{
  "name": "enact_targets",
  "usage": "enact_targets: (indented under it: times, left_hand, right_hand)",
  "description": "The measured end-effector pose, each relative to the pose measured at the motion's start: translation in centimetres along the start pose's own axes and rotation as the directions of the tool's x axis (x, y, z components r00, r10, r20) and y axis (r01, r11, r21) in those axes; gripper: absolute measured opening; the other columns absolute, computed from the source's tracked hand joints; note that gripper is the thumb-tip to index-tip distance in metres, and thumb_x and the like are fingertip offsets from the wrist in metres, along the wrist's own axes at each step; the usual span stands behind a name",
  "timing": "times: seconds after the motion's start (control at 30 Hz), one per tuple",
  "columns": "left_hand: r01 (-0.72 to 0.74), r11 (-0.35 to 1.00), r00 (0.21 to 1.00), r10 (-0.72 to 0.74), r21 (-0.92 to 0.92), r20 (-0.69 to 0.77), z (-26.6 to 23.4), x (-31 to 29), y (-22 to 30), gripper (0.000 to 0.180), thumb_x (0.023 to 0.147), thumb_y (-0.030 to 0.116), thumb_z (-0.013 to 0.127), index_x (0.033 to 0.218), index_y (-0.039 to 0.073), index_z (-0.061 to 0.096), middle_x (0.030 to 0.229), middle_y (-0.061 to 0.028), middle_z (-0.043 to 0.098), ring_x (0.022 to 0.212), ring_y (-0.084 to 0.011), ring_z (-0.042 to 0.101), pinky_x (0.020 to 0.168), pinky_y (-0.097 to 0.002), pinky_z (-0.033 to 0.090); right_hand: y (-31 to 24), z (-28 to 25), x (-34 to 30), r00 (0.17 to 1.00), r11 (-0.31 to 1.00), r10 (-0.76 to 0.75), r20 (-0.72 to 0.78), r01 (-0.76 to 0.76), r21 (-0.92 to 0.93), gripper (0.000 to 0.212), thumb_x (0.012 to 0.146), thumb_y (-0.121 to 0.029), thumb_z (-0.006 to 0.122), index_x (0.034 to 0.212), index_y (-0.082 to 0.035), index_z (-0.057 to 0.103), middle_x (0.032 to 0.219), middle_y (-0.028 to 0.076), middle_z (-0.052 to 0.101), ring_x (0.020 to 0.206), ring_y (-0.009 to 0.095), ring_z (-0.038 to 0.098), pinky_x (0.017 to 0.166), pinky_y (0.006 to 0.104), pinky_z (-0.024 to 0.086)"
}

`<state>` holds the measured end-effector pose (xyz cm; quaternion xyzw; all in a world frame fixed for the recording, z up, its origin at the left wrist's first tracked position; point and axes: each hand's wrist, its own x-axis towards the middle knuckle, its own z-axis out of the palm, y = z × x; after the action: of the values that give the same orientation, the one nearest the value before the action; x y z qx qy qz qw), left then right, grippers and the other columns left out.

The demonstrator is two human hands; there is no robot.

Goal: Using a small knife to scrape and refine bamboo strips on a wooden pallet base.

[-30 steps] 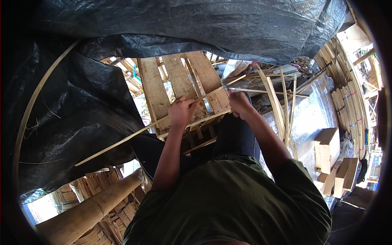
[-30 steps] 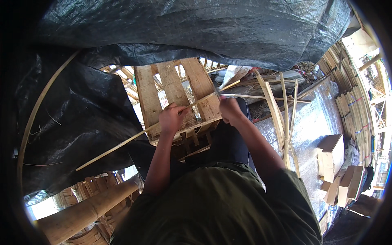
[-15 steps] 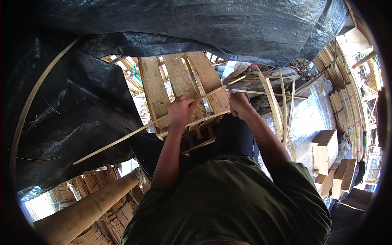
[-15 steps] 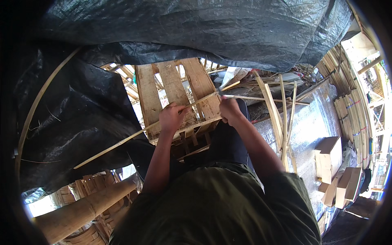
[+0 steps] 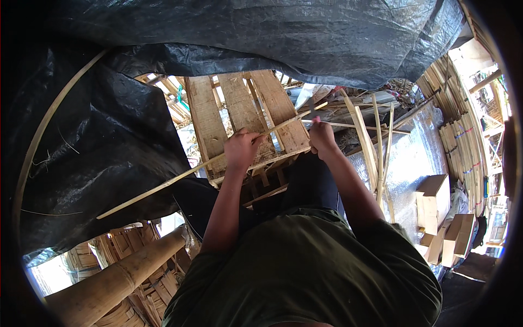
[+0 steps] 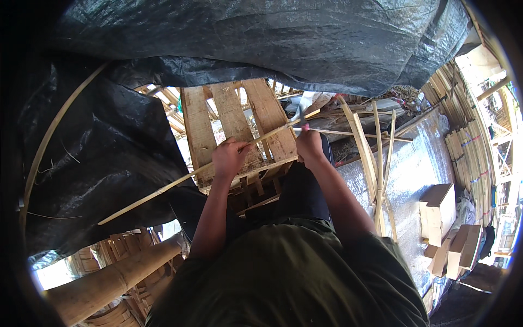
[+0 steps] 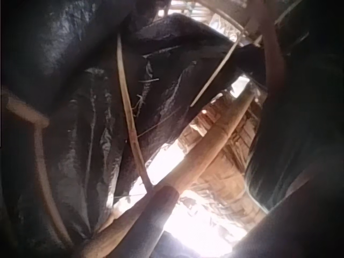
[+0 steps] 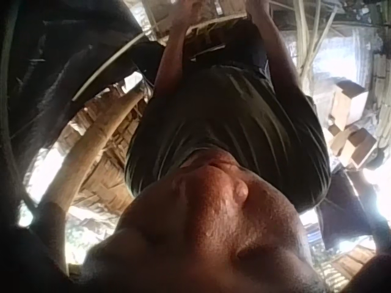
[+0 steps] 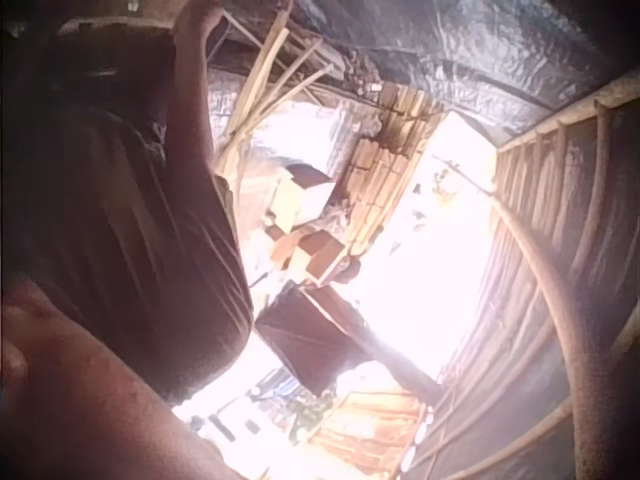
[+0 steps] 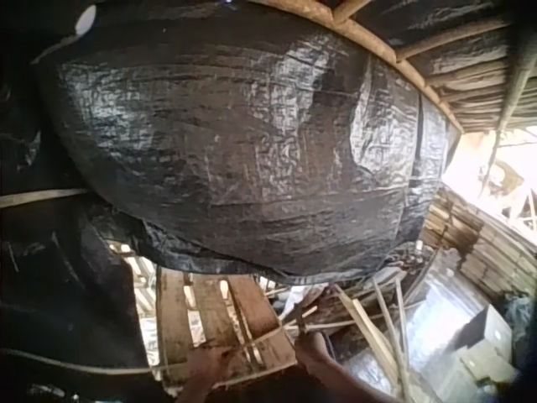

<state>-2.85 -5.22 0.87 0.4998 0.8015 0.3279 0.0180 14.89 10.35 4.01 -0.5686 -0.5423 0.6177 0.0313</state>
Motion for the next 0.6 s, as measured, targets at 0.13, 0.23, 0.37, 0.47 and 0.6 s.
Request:
enact_targets:
  times: [0.13,0.23,0.37,0.47,0.6]
  left_hand:
    - [-0.026,1.000,0.999,0.026,0.012,0.031,-0.1,0.3,1.0,0.023,0.083,0.039,0.074,0.086,0.017,0.078,0.071,-0.0057,0.059,0.069,-0.0264,0.065,0.061,-0.0387,0.051]
    - [-0.011,0.999,1.000,0.012,-0.046,0.020,-0.2,0.5,1.4,0.023,0.084,0.039,0.073,0.084,0.017,0.078,0.071,-0.0056,0.058,0.069,-0.0265,0.065,0.061,-0.0391,0.051]
    - [-0.022,1.000,0.999,0.022,-0.005,0.029,-0.1,0.4,1.1,0.023,0.084,0.040,0.073,0.084,0.017,0.078,0.071,-0.0054,0.058,0.068,-0.0264,0.065,0.061,-0.0396,0.051]
    - [-0.027,0.999,1.000,0.027,-0.020,0.013,0.3,0.5,1.1,0.024,0.084,0.041,0.073,0.084,0.018,0.078,0.071,-0.0055,0.058,0.068,-0.0268,0.065,0.061,-0.0396,0.051]
    - [-0.011,1.000,0.999,0.010,0.024,0.041,0.2,0.3,0.9,0.023,0.084,0.041,0.072,0.085,0.018,0.077,0.073,-0.0056,0.059,0.069,-0.0276,0.065,0.062,-0.0395,0.052]
  right_hand:
    - [0.3,1.3,-3.9,0.971,0.908,-0.215,-0.101,0.161,-0.386,0.045,0.107,-0.036,0.040,0.106,0.006,0.054,0.052,0.006,0.047,0.036,0.019,0.050,0.034,0.0344,0.036]
    - [-0.9,-1.5,-1.8,0.980,0.994,-0.084,-0.180,0.094,0.050,0.043,0.106,-0.035,0.038,0.099,0.005,0.054,0.052,0.008,0.048,0.034,0.019,0.046,0.033,0.0362,0.035]
    - [1.3,1.8,-2.6,0.984,0.968,-0.127,-0.122,0.096,-0.233,0.039,0.104,-0.036,0.044,0.093,0.000,0.055,0.057,0.010,0.056,0.038,0.020,0.053,0.033,0.0339,0.036]
    - [1.9,-2.2,1.5,0.986,0.992,-0.127,-0.106,0.126,-0.019,0.033,0.104,-0.029,0.044,0.086,-0.002,0.052,0.058,0.004,0.047,0.039,0.015,0.044,0.034,0.0336,0.033]
    - [0.8,2.4,-4.3,0.999,0.999,-0.015,-0.042,0.014,-0.028,0.031,0.104,-0.027,0.041,0.079,-0.009,0.043,0.059,-0.001,0.038,0.041,0.009,0.033,0.037,0.0281,0.024]
